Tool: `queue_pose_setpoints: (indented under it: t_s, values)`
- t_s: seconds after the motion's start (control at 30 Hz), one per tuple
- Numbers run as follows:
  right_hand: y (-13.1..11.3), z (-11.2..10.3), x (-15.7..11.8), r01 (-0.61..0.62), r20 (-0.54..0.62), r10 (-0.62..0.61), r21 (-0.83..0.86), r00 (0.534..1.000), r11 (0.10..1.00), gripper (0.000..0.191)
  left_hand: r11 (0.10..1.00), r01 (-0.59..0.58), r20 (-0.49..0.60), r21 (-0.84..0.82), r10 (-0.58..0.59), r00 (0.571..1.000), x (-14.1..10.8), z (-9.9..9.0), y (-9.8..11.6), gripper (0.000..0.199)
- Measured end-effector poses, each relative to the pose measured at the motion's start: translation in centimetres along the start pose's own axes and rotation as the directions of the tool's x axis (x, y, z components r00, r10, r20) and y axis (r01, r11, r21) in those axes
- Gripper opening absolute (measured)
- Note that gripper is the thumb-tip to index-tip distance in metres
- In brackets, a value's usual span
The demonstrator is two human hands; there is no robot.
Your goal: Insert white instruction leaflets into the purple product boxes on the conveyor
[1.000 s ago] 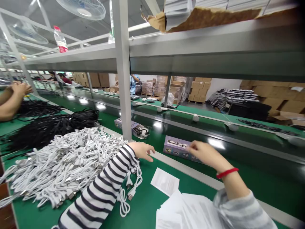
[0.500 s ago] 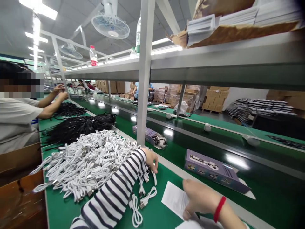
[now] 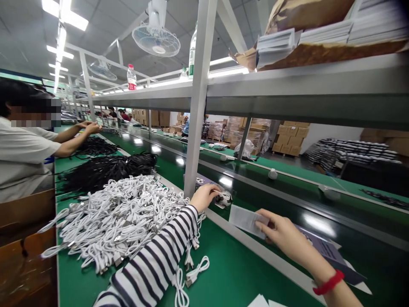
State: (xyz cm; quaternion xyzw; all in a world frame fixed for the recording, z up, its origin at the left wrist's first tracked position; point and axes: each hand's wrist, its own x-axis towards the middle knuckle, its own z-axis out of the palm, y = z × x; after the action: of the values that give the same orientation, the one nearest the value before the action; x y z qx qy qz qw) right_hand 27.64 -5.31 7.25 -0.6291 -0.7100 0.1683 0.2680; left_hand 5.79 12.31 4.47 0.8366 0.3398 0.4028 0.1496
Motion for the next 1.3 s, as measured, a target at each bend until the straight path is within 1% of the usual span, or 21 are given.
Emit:
queue_pose_setpoints:
  t_s: [0.07,0.13,0.23,0.3,0.4,0.47,0.53,0.57,0.63,0.7,0.77,0.93,1.0,1.07,1.1,1.13,1.17,1.2,1.23,1.27,1.3]
  values:
    - [0.3,-0.4,0.1,-0.028,-0.096,0.026,-0.016,0.995,0.999,0.029,0.997,-0.007,-0.046,0.077,0.011,0.999,0.2,1.1,0.0,0.020]
    - [0.5,-0.4,0.2,-0.051,-0.168,0.038,-0.077,0.985,0.996,0.032,0.983,0.002,-0.062,0.184,0.010,0.998,0.5,2.3,0.0,0.020]
    - [0.8,-0.3,0.2,-0.078,-0.239,0.038,-0.161,0.970,0.984,0.034,0.933,0.013,-0.056,0.360,0.007,0.998,0.7,4.1,-0.4,0.023]
    - [1.1,-0.4,0.2,-0.090,-0.282,0.035,-0.184,0.959,0.979,0.034,0.904,0.000,-0.056,0.428,0.026,0.998,0.6,4.9,-0.8,0.025]
    - [1.5,-0.4,0.6,-0.059,-0.348,-0.021,-0.219,0.937,0.974,0.032,0.892,-0.035,-0.036,0.450,0.057,0.998,0.1,5.6,-1.2,0.028]
    - [1.7,-0.2,1.2,-0.035,-0.387,-0.072,-0.261,0.919,0.965,0.035,0.899,-0.052,0.015,0.434,0.050,0.999,-0.2,5.6,-1.2,0.031]
    - [1.6,0.2,2.3,-0.047,-0.416,-0.098,-0.324,0.904,0.945,0.038,0.915,-0.068,0.046,0.398,0.054,0.997,-0.4,5.4,-0.9,0.032]
    - [1.5,0.5,3.0,-0.060,-0.419,-0.107,-0.365,0.902,0.929,0.040,0.926,-0.067,0.033,0.372,0.059,0.998,-0.3,5.2,-0.7,0.032]
    - [1.2,1.1,4.4,-0.071,-0.379,-0.126,-0.466,0.917,0.882,0.042,0.947,-0.029,-0.053,0.319,0.048,0.997,-0.1,4.7,-0.5,0.034]
    - [1.1,1.9,5.8,-0.043,-0.282,-0.143,-0.561,0.949,0.827,0.043,0.960,0.039,-0.155,0.278,0.005,0.988,0.1,4.2,-0.3,0.034]
    - [1.3,2.7,6.9,-0.003,-0.187,-0.134,-0.594,0.973,0.804,0.045,0.961,0.081,-0.196,0.263,-0.029,0.980,0.3,3.8,-0.4,0.031]
    - [1.5,4.3,9.3,0.086,-0.034,-0.115,-0.463,0.993,0.882,0.044,0.959,0.098,-0.177,0.268,-0.051,0.983,0.4,3.8,-1.1,0.027]
    - [1.3,4.8,10.0,0.088,0.046,-0.076,-0.407,0.996,0.909,0.044,0.960,0.111,-0.195,0.256,-0.061,0.979,0.4,3.8,-1.3,0.027]
    - [1.4,5.0,10.2,0.063,0.086,-0.033,-0.370,0.996,0.927,0.047,0.957,0.160,-0.214,0.242,-0.109,0.971,0.4,3.8,-1.4,0.028]
    - [1.7,5.0,10.1,0.050,0.067,-0.028,-0.350,0.997,0.935,0.050,0.952,0.200,-0.220,0.233,-0.149,0.964,0.4,3.8,-1.4,0.029]
    - [2.2,5.0,9.9,0.032,0.008,-0.031,-0.328,0.999,0.944,0.053,0.944,0.243,-0.223,0.224,-0.193,0.955,0.4,3.8,-1.4,0.031]
    - [2.9,4.9,9.5,0.002,-0.097,-0.033,-0.301,0.995,0.953,0.056,0.934,0.282,-0.225,0.218,-0.233,0.946,0.3,3.8,-1.4,0.033]
    - [3.8,4.8,9.1,-0.050,-0.233,-0.013,-0.262,0.972,0.964,0.057,0.924,0.314,-0.226,0.216,-0.266,0.937,0.2,3.8,-1.3,0.036]
    - [4.8,4.6,8.6,-0.128,-0.383,0.043,-0.200,0.923,0.971,0.060,0.915,0.340,-0.223,0.215,-0.293,0.930,0.1,3.9,-1.3,0.039]
    - [5.7,4.5,8.1,-0.217,-0.501,0.134,-0.111,0.855,0.970,0.064,0.906,0.363,-0.221,0.217,-0.317,0.922,0.0,4.0,-1.4,0.043]
    - [6.5,4.5,7.6,-0.302,-0.554,0.247,-0.009,0.795,0.953,0.070,0.896,0.387,-0.217,0.218,-0.343,0.914,-0.1,4.1,-1.4,0.046]
